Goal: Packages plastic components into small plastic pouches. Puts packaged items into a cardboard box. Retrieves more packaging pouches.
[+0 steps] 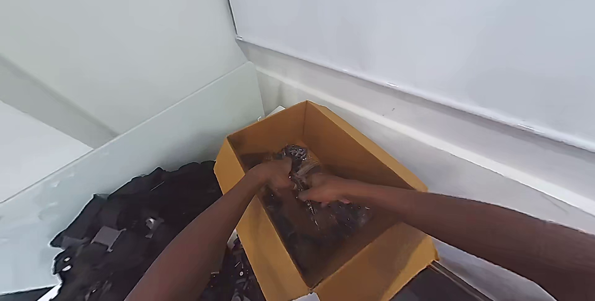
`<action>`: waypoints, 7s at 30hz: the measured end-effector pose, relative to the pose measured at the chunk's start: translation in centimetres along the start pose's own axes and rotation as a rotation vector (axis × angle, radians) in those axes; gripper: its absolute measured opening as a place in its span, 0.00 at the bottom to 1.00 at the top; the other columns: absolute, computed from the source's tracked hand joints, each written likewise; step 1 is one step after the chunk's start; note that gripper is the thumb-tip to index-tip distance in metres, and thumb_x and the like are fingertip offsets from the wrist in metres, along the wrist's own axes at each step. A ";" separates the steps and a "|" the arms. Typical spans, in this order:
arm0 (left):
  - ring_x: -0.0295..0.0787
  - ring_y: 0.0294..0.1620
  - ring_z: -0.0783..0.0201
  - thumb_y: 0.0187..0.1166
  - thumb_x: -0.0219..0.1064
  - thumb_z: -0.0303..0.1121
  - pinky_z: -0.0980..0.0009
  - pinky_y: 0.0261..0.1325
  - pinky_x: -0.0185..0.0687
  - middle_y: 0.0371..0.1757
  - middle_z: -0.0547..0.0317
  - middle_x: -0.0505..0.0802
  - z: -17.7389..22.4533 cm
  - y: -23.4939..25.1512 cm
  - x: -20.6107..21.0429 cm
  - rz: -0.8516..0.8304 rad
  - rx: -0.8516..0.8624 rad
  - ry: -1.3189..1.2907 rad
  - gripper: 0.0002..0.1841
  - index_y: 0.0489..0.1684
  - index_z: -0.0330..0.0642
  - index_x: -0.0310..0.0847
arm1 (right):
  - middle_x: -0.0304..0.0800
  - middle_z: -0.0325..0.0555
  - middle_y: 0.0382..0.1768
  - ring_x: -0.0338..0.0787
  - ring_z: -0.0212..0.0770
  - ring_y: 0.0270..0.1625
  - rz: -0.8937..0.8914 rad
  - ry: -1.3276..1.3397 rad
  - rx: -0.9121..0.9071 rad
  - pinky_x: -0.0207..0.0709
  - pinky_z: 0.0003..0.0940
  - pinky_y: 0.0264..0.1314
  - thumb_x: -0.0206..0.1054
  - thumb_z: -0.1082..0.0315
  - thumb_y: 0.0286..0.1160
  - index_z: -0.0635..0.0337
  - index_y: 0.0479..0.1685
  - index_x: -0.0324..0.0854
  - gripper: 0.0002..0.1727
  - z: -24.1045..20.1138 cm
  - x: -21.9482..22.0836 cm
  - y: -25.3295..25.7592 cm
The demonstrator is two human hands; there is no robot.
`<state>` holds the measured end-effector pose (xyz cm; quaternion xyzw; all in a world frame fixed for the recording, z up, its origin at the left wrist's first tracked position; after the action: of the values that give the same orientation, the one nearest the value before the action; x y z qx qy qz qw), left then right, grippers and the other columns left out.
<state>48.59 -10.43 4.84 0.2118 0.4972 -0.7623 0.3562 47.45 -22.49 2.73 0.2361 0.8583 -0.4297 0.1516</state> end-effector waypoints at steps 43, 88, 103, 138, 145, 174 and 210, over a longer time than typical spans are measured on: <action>0.89 0.31 0.71 0.78 0.69 0.27 0.77 0.36 0.86 0.34 0.58 0.94 -14.3 -46.8 25.7 1.604 -0.245 -1.226 0.05 0.41 0.36 0.89 | 0.86 0.41 0.30 0.85 0.35 0.24 -0.281 0.454 -0.465 0.83 0.31 0.26 0.59 0.53 0.89 0.58 0.74 0.77 0.24 -20.6 35.0 -7.7; 0.89 0.26 0.70 0.62 0.84 0.27 0.74 0.31 0.90 0.30 0.59 0.90 -13.8 -43.7 26.8 1.602 0.033 -1.613 0.16 0.41 0.40 0.81 | 0.89 0.34 0.36 0.87 0.23 0.44 -0.022 0.218 -1.254 0.81 0.17 0.47 0.72 0.61 0.69 0.54 0.37 0.90 0.08 -22.7 33.0 -13.4; 0.88 0.34 0.75 0.69 0.80 0.30 0.78 0.38 0.87 0.38 0.67 0.90 -12.7 -42.6 26.8 1.474 0.195 -1.452 0.13 0.46 0.47 0.82 | 0.85 0.27 0.25 0.83 0.19 0.28 -0.394 0.416 -0.889 0.77 0.16 0.30 0.71 0.69 0.65 0.51 0.27 0.85 0.03 -22.4 33.2 -11.3; 0.89 0.30 0.73 0.83 0.65 0.31 0.76 0.35 0.89 0.34 0.64 0.91 -14.2 -43.3 23.0 1.337 -0.185 -1.125 0.06 0.43 0.40 0.85 | 0.89 0.36 0.42 0.87 0.22 0.48 -0.156 0.158 -1.149 0.82 0.17 0.52 0.67 0.61 0.78 0.56 0.39 0.88 0.09 -23.7 30.9 -11.1; 0.85 0.30 0.74 0.83 0.61 0.37 0.77 0.35 0.83 0.33 0.63 0.88 -13.6 -43.5 21.4 1.292 -0.355 -0.729 0.11 0.42 0.40 0.85 | 0.84 0.33 0.33 0.81 0.21 0.35 0.001 0.082 -1.085 0.74 0.17 0.35 0.65 0.59 0.71 0.52 0.32 0.84 0.08 -23.9 30.5 -10.9; 0.86 0.24 0.59 0.71 0.65 0.43 0.58 0.24 0.80 0.26 0.58 0.86 -10.0 -40.6 14.4 1.289 -0.414 0.077 0.14 0.24 0.42 0.84 | 0.87 0.50 0.57 0.87 0.49 0.60 0.244 -0.415 -0.880 0.83 0.44 0.57 0.64 0.62 0.79 0.47 0.53 0.94 0.14 -23.3 25.6 -12.2; 0.92 0.60 0.44 0.68 0.75 0.61 0.46 0.55 0.93 0.69 0.41 0.87 -16.3 -37.4 25.1 1.156 0.364 -1.845 0.46 0.84 0.43 0.66 | 0.93 0.50 0.60 0.93 0.37 0.58 -0.246 1.134 -0.847 0.89 0.32 0.59 0.81 0.79 0.57 0.65 0.60 0.90 0.24 -16.9 28.1 -7.6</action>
<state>3.38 5.46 3.76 -0.1886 -0.2534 -0.4078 0.8567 18.75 -5.02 4.72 0.2455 0.9183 0.1149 -0.2885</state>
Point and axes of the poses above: each hand's wrist, its own y-axis towards the middle knuckle, its own x-axis out of the palm, z = x × y, the point moved 8 cm from there along y, towards the middle knuckle
